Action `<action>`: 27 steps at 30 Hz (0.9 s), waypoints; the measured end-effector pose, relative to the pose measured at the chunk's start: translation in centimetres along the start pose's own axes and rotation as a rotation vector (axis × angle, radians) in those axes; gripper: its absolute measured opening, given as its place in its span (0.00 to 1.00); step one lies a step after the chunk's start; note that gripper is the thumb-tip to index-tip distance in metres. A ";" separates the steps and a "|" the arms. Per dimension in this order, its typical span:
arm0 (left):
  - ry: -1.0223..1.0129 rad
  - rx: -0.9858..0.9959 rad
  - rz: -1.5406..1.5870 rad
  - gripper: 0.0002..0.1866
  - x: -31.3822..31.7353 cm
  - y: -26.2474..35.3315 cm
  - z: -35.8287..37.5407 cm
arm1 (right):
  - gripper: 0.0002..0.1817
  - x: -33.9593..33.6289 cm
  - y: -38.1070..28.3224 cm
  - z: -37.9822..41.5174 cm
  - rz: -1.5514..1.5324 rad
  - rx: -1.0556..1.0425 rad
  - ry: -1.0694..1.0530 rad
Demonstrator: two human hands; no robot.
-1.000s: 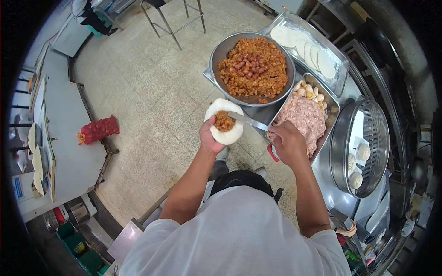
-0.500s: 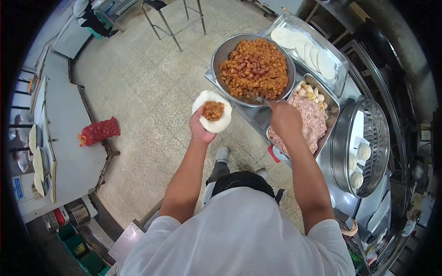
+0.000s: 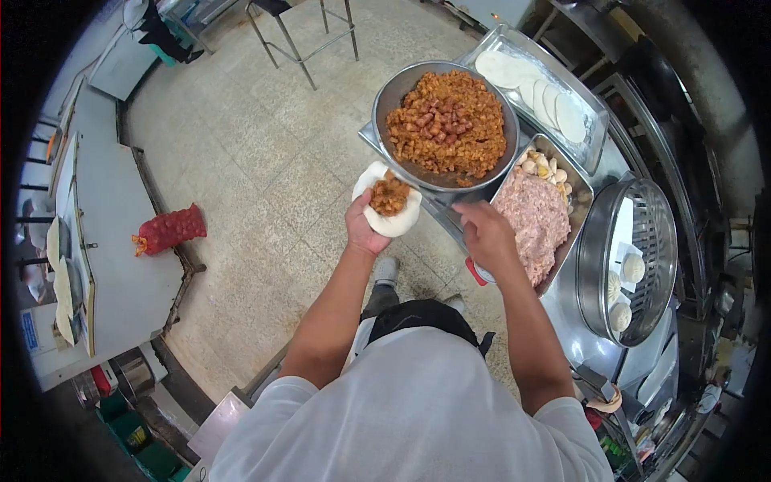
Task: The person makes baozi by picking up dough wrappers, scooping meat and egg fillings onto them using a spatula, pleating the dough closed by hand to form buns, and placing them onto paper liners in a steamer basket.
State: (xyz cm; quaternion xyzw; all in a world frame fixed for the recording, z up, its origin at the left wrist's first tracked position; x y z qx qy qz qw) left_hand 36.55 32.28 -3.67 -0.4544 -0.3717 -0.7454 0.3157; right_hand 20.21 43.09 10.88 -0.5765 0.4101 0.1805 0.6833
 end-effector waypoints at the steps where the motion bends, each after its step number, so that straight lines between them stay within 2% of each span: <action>1: -0.003 0.019 -0.007 0.27 -0.2 -0.1 0.1 | 0.17 0.4 -0.4 0.9 -0.027 -0.004 0.006; 5: -0.003 0.044 0.016 0.27 -1.0 -0.3 0.5 | 0.17 1.8 -0.4 3.4 0.003 -0.006 0.021; 7: -0.072 0.019 0.017 0.28 0.2 -0.1 1.9 | 0.17 0.4 -0.6 3.1 0.010 0.016 -0.021; 12: -0.045 0.055 0.096 0.28 1.1 0.8 2.9 | 0.16 -2.6 -2.9 3.5 -0.105 0.037 -0.026; 15: -0.043 0.118 0.015 0.32 1.8 1.7 2.2 | 0.15 -1.6 -3.5 3.6 -0.012 -0.015 -0.079; 18: -0.138 0.136 0.094 0.29 3.7 3.2 2.4 | 0.15 -4.2 -3.4 2.3 0.044 -0.033 -0.078; 20: -0.139 0.133 0.110 0.30 4.6 4.2 2.7 | 0.15 -7.6 -2.5 0.6 0.073 -0.024 0.060; 22: -0.254 0.000 0.041 0.32 5.7 4.3 2.4 | 0.15 -8.3 -0.1 -1.5 0.184 0.056 0.122; 23: -0.128 0.034 -0.140 0.36 3.0 5.0 1.6 | 0.15 -8.5 1.5 -2.4 0.296 0.137 0.181; 24: -0.131 0.030 -0.141 0.36 3.1 4.9 1.8 | 0.15 -8.1 2.5 -3.4 0.296 0.140 0.185; 26: -0.253 0.041 -0.190 0.40 4.8 5.1 2.8 | 0.13 -6.6 4.9 -5.4 0.395 0.221 0.146; 27: -0.415 0.047 -0.025 0.41 7.7 5.0 3.9 | 0.13 -6.2 5.0 -6.1 0.393 0.224 0.148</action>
Point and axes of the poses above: each hand's wrist, its own z-axis away from the middle knuckle, its own x-axis out of the palm, y = z × x, the point moved 10 cm from there along -z, towards the middle knuckle, and after that the axes turned 10 degrees about x, right-handed, at the moved point
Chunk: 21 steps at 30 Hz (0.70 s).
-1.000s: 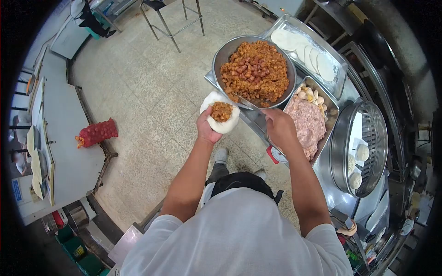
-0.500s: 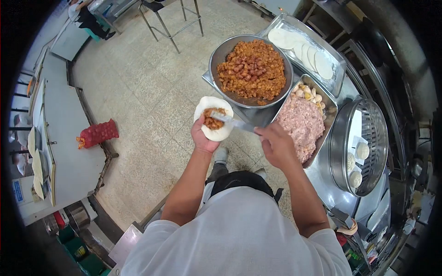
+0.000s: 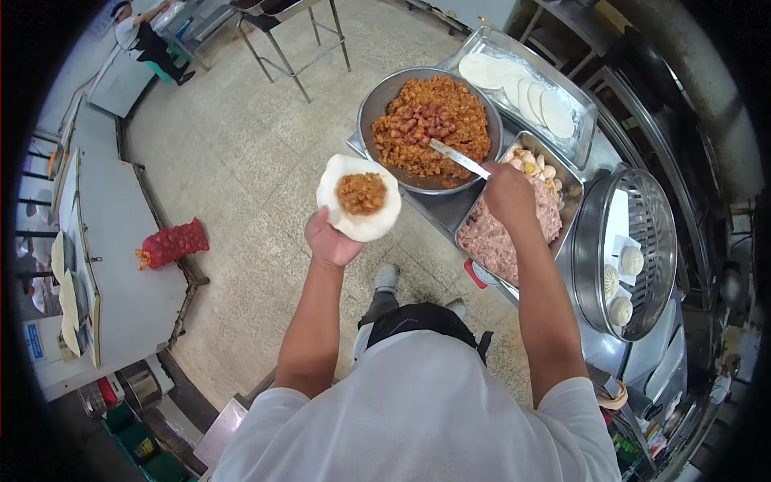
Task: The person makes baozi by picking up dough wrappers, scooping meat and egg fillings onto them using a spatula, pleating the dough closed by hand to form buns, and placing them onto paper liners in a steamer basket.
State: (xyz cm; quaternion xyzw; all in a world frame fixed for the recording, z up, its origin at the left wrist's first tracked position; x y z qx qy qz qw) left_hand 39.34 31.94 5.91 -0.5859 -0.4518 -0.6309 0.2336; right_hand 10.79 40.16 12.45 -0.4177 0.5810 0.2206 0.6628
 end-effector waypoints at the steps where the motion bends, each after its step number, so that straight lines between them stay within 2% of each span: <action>1: 0.000 -0.004 -0.001 0.41 0.5 -0.2 -0.1 | 0.13 0.9 -0.4 -0.3 0.000 -0.007 -0.022; 3: 0.081 -0.105 0.232 0.40 0.7 -1.3 0.1 | 0.12 2.1 -1.1 -0.7 -0.002 -0.018 -0.050; 4: 0.152 -0.124 0.021 0.43 -1.2 -1.6 -0.3 | 0.11 2.5 -1.0 -1.0 -0.051 0.016 -0.063; 5: 0.152 -0.120 0.020 0.43 -1.4 -1.7 -0.5 | 0.10 2.8 -0.9 -1.3 -0.100 0.050 -0.075; 7: 0.170 -0.170 -0.231 0.44 -1.9 -1.9 -0.7 | 0.09 2.9 -0.9 -1.3 -0.129 0.061 -0.092; 8: 0.129 -0.144 -0.100 0.43 -1.0 -1.7 -0.6 | 0.08 3.0 -0.5 -1.2 -0.157 0.081 -0.110; 9: 0.128 -0.147 -0.100 0.43 -0.7 -1.8 -0.8 | 0.08 3.3 0.0 -1.2 -0.157 0.084 -0.109; 11: 0.040 -0.102 0.209 0.40 1.1 -1.3 -1.4 | 0.08 3.8 1.3 -1.2 -0.349 0.113 -0.085; 13: 0.052 -0.105 0.195 0.37 0.6 -1.4 -2.5 | 0.09 3.5 1.8 -1.2 -0.386 0.141 -0.099; 15: 0.224 -0.070 0.025 0.34 -2.5 -1.6 -3.6 | 0.10 3.1 2.2 -0.7 -0.424 0.166 -0.118; 16: 0.191 -0.056 0.045 0.29 -1.5 -1.8 -4.4 | 0.10 2.2 2.0 -0.4 -0.485 0.149 -0.101; 18: 0.254 -0.013 -0.012 0.29 -1.6 -2.3 -5.5 | 0.10 0.9 1.6 0.6 -0.614 0.112 -0.080; 20: 0.422 0.048 -0.096 0.28 -1.7 -2.5 -5.9 | 0.10 -1.0 0.3 2.0 -0.612 0.071 -0.051; 21: 0.422 0.045 -0.093 0.28 -1.8 -2.7 -6.0 | 0.10 -1.9 -0.1 2.5 -0.608 0.040 -0.012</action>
Point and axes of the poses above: each hand's wrist, its own z-axis away from the middle knuckle, its own x-axis out of the palm, y = z × x, the point moved 10 cm from there along -z, towards the middle knuckle, and after that the axes turned 10 degrees about x, right-handed, at the moved point
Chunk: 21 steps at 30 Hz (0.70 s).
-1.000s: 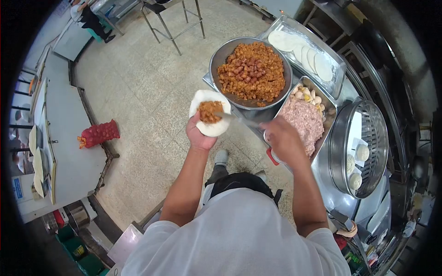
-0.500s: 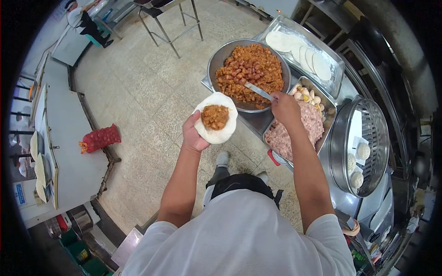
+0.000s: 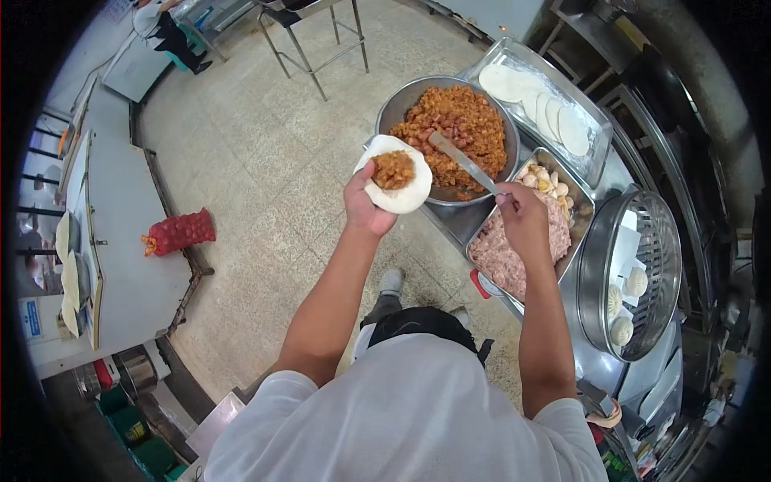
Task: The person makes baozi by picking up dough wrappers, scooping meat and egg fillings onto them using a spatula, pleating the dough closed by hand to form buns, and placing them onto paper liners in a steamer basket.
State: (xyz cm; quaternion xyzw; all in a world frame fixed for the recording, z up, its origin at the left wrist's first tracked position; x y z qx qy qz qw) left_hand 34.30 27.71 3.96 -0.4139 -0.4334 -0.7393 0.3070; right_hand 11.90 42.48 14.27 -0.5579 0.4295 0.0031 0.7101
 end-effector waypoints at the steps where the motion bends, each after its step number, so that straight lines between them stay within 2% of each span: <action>1: -0.022 0.011 0.032 0.28 0.2 0.0 -0.1 | 0.09 -0.3 -0.4 0.3 0.096 -0.059 0.026; 4: -0.077 -0.004 0.105 0.28 0.0 0.5 -0.1 | 0.08 -0.6 -0.4 0.1 0.291 -0.069 0.074; 6: -0.069 0.058 0.035 0.28 -1.1 2.1 0.3 | 0.09 -0.1 -0.6 -0.2 0.362 -0.076 0.058; 8: -0.062 0.071 0.005 0.29 -2.1 3.2 0.9 | 0.10 1.2 -1.0 -0.8 0.565 -0.061 0.012; 11: -0.185 0.042 0.094 0.30 -2.0 4.2 2.0 | 0.09 3.4 -0.6 -2.9 0.651 -0.087 -0.004; 15: -0.206 0.030 0.150 0.30 -2.2 4.8 3.2 | 0.08 5.8 -0.7 -4.6 0.604 -0.119 -0.043; 18: -0.147 0.054 0.060 0.31 -3.7 5.2 3.4 | 0.09 6.4 -0.3 -5.5 0.552 -0.101 -0.071; 21: -0.157 0.018 0.102 0.31 -3.9 5.0 3.6 | 0.08 6.5 0.8 -6.0 0.524 -0.013 -0.161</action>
Point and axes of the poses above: each hand's wrist, its own z-axis away from the middle knuckle, its own x-axis out of the palm, y = z × x, the point moved 10 cm from there along -z, towards the middle knuckle, and after that the axes turned 10 degrees about x, right-handed, at the moved point
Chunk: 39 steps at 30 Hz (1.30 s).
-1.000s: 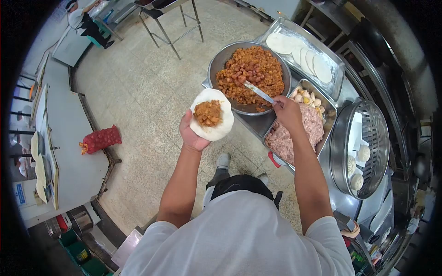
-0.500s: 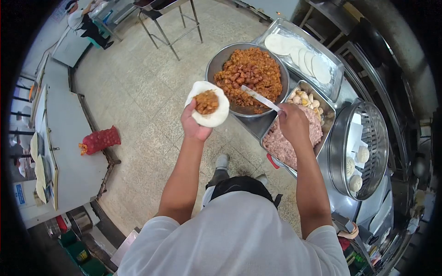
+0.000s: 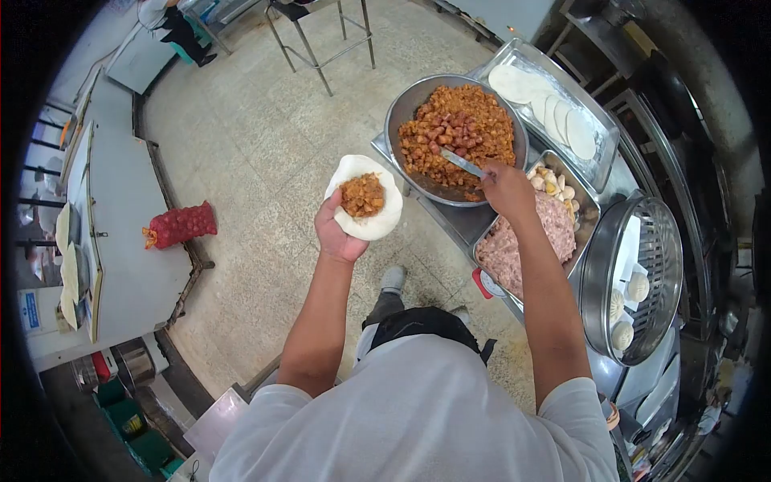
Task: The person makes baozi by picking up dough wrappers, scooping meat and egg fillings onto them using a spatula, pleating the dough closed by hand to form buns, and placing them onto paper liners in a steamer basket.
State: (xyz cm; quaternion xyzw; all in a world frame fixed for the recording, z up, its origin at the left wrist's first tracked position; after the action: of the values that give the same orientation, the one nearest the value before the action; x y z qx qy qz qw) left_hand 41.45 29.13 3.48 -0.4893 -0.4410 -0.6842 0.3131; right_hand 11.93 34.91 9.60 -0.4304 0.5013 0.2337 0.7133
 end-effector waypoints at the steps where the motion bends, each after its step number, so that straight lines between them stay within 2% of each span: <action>1: 0.026 0.005 -0.029 0.30 -0.3 0.0 -0.1 | 0.07 0.1 0.4 -0.2 -0.045 0.020 -0.005; 5: 0.110 0.003 -0.068 0.30 -0.7 -0.4 -0.5 | 0.08 0.0 1.5 -0.3 -0.140 0.082 -0.053; 9: 0.146 0.008 -0.065 0.29 0.0 -1.7 -1.6 | 0.09 -0.3 2.7 0.2 -0.243 0.061 -0.026; 11: 0.142 0.007 -0.060 0.25 0.6 -2.6 -2.6 | 0.10 -2.2 2.4 1.5 -0.349 0.055 0.029; 14: 0.120 -0.001 -0.043 0.24 2.1 -4.4 -3.7 | 0.11 -4.7 0.8 4.3 -0.488 -0.012 0.077; 15: 0.120 -0.006 -0.042 0.23 2.7 -5.1 -3.9 | 0.11 -5.0 0.4 5.4 -0.484 -0.011 0.077; 17: 0.099 -0.012 -0.004 0.23 4.0 -6.4 -4.0 | 0.14 -6.5 -1.7 8.2 -0.438 -0.180 0.191; 18: 0.084 -0.010 0.007 0.23 4.5 -7.1 -4.1 | 0.14 -6.4 -1.8 9.1 -0.434 -0.175 0.198; 20: 0.062 -0.017 0.020 0.24 5.6 -8.3 -4.1 | 0.18 -6.4 -3.2 11.4 -0.290 -0.282 0.285; 27: 0.054 -0.013 0.103 0.24 8.6 -12.1 -2.5 | 0.21 -6.4 -1.6 14.8 -0.222 -0.125 0.402; 33: 0.037 -0.004 0.025 0.24 9.3 -13.7 -1.2 | 0.22 -6.9 -1.2 16.9 -0.173 -0.101 0.439; 37: 0.006 0.006 -0.046 0.26 9.5 -13.3 0.2 | 0.20 -9.0 -1.3 17.9 -0.157 -0.087 0.351; 38: -0.063 -0.014 0.083 0.27 9.8 -13.2 0.6 | 0.20 -9.4 -1.0 18.2 -0.199 -0.070 0.306; 39: -0.060 -0.021 0.080 0.27 9.3 -12.8 0.6 | 0.20 -9.7 -0.6 18.7 -0.200 -0.062 0.305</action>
State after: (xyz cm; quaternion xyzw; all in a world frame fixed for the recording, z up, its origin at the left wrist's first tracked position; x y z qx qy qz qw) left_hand 27.69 35.04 8.59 -0.5302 -0.4229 -0.6607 0.3217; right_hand 18.26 51.42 21.10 -0.5306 0.5508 0.1089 0.6350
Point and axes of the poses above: each hand's wrist, its own z-axis away from the middle knuckle, its own x-axis out of the palm, y = z × x, the point moved 10 cm from there along -z, towards the middle knuckle, and after that the axes turned 10 degrees about x, right-handed, at the moved point
